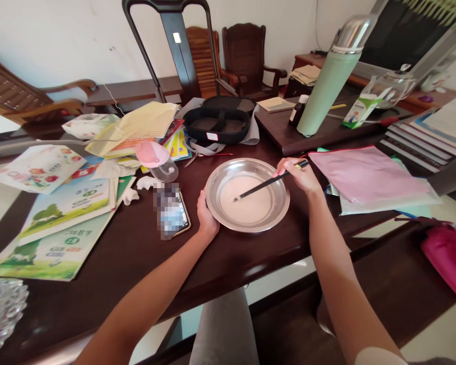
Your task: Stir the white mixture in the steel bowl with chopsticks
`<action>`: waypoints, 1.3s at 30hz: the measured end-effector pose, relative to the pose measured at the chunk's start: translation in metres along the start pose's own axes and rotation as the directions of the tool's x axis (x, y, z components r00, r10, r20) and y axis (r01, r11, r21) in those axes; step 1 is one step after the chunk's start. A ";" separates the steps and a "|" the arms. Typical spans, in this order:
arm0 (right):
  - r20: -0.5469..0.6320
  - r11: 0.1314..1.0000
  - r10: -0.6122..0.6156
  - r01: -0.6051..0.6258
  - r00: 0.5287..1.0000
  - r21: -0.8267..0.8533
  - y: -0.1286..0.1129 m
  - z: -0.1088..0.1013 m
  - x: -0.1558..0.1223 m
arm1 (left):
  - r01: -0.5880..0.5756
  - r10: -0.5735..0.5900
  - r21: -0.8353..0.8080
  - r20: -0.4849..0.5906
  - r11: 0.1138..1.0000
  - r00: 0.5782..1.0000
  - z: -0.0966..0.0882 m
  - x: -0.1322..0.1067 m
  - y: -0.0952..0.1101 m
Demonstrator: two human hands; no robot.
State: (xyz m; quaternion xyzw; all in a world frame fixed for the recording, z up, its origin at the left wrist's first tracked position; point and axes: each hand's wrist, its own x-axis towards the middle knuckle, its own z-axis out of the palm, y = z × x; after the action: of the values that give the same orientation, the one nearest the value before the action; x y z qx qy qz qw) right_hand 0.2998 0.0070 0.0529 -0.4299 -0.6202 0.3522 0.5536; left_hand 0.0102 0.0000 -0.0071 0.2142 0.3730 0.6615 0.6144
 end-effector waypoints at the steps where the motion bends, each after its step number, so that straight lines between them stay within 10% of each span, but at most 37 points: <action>1: -0.040 1.000 0.000 0.000 0.999 -0.011 -0.001 -0.001 0.000 | 0.005 -0.005 -0.006 -0.002 1.000 1.000 0.000 0.001 0.000; 6: -0.273 0.998 -0.049 0.061 0.961 0.034 -0.006 -0.011 -0.005 | 0.003 -0.003 0.011 -0.017 1.000 1.000 -0.006 0.005 0.000; 13: 0.023 0.999 0.045 -0.045 0.999 0.019 -0.012 0.007 -0.002 | -0.020 0.021 0.044 -0.033 0.999 0.999 -0.008 0.005 0.002; 21: -0.335 0.999 -0.031 0.040 0.942 0.021 -0.004 -0.016 -0.011 | 0.024 -0.024 0.046 -0.009 0.999 1.000 -0.005 -0.001 0.007; 29: 0.039 0.999 0.054 -0.054 0.998 -0.004 -0.014 0.002 -0.010 | 0.013 -0.010 0.072 -0.044 0.997 0.999 -0.006 -0.003 0.008; 36: -0.293 1.000 -0.012 0.007 0.956 -0.016 -0.008 -0.015 -0.013 | 0.011 -0.008 0.069 -0.046 0.998 0.999 -0.005 -0.001 0.009; 39: -0.230 0.999 -0.023 0.032 0.973 0.036 -0.006 -0.014 -0.012 | 0.014 -0.011 0.060 -0.040 0.998 0.999 -0.005 0.000 0.010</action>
State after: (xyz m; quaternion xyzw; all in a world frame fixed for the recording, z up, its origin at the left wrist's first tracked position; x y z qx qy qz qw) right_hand 0.3135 -0.0071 0.0555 -0.4480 -0.5510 0.3047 0.6347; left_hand 0.0000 -0.0008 -0.0028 0.2173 0.4061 0.6500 0.6044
